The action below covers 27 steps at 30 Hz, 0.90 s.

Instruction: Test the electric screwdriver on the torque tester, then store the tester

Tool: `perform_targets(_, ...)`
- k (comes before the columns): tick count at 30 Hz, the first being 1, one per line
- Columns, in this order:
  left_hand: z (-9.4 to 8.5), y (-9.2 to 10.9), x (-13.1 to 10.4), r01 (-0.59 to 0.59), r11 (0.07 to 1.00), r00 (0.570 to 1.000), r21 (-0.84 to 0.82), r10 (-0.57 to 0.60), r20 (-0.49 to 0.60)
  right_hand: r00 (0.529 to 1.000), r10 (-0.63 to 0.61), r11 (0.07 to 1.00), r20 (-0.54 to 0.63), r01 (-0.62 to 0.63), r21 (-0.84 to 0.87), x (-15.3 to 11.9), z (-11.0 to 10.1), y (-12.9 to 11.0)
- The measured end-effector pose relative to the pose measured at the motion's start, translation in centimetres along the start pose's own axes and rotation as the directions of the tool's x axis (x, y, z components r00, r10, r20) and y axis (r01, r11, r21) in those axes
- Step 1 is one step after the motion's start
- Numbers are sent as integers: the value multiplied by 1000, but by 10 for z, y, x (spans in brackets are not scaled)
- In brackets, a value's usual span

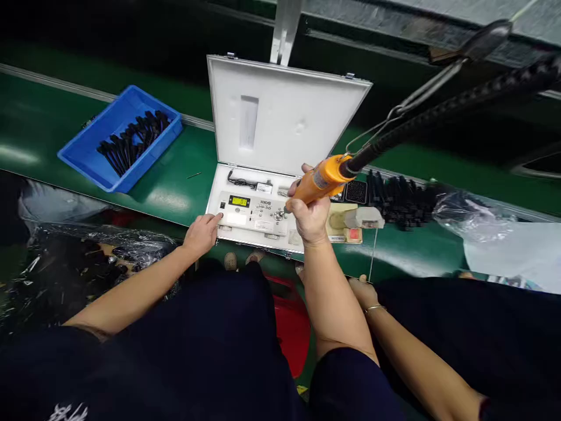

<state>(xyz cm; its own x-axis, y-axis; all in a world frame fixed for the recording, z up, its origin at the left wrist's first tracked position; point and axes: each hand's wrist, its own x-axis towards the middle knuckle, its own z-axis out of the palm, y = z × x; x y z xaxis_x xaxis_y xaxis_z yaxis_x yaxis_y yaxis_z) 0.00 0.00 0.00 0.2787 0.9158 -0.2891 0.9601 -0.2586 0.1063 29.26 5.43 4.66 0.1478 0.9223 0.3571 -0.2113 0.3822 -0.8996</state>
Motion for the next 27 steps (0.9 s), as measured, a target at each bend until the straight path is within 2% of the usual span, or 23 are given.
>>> perform_targets(3, 10, -1, 1, -2, 1000, 1000, -3, 2, -18, 994, 51, 985, -93, -66, -162, -2, 0, 2)
perform_targets(7, 18, -6, -1, -15, 999, 997, -44, 12, -78, 986, 67, 968, -153, -101, -228, -4, 3, 2)
perform_targets(12, 19, -8, -2, -25, 998, 994, -66, 18, -104, 985, 64, 974, -158, -96, -204, -3, 7, -2)
perform_targets(16, 21, -8, -1, -27, 997, 994, -71, 19, -107, 991, 67, 994, -115, -76, -75, 0, 8, -7)
perform_targets(22, 18, -8, 0, -38, 998, 997, -45, 35, -72, 976, 137, 977, -168, -162, -141, 2, 9, -14)
perform_targets(27, 17, -10, 0, -59, 998, 996, -18, 58, -69, 970, 206, 978, -129, -210, -14, 2, 12, -18)
